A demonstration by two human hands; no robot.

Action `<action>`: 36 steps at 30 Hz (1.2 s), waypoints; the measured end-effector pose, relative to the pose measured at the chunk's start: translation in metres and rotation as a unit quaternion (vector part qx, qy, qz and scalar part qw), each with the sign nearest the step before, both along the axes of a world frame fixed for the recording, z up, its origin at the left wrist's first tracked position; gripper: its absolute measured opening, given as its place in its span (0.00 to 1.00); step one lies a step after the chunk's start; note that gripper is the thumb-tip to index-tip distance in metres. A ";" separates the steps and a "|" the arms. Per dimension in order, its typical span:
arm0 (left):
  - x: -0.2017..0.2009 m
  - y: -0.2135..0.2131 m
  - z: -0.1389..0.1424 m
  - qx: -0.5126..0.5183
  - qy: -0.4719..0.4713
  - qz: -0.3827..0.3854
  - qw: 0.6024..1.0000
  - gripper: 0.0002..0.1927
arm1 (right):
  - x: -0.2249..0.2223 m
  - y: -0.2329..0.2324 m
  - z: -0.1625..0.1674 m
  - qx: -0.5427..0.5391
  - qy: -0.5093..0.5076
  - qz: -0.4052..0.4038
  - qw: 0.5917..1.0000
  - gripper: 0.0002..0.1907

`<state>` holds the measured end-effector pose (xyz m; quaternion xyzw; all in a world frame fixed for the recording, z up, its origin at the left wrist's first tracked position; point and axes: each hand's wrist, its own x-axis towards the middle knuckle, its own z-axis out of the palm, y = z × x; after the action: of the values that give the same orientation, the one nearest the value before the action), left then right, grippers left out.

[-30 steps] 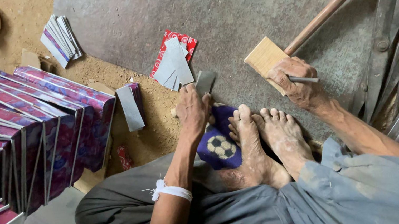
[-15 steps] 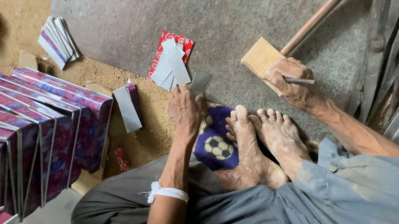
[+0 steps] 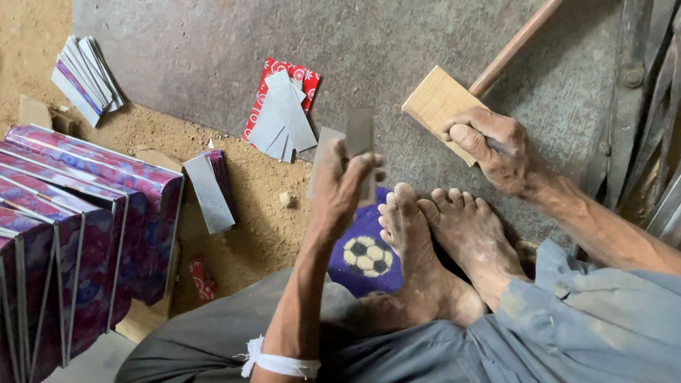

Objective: The person sits on the floor and cuts small gray strips one at a time, holding each strip against a wooden block and drawing a dark pencil-like tool along it to separate or crease it, then places the finished strip on a growing pile beside them.

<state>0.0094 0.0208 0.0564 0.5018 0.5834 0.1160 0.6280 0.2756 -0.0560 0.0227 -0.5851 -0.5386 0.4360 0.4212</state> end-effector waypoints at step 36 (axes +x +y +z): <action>0.062 -0.036 -0.014 -0.038 -0.058 -0.070 0.995 0.24 | 0.035 -0.008 0.008 0.066 -0.211 0.093 0.971 0.32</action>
<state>0.0714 -0.0157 0.0422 0.5096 0.5136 0.0786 0.6859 0.3106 -0.0641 0.0308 -0.5819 -0.6952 0.3036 0.2930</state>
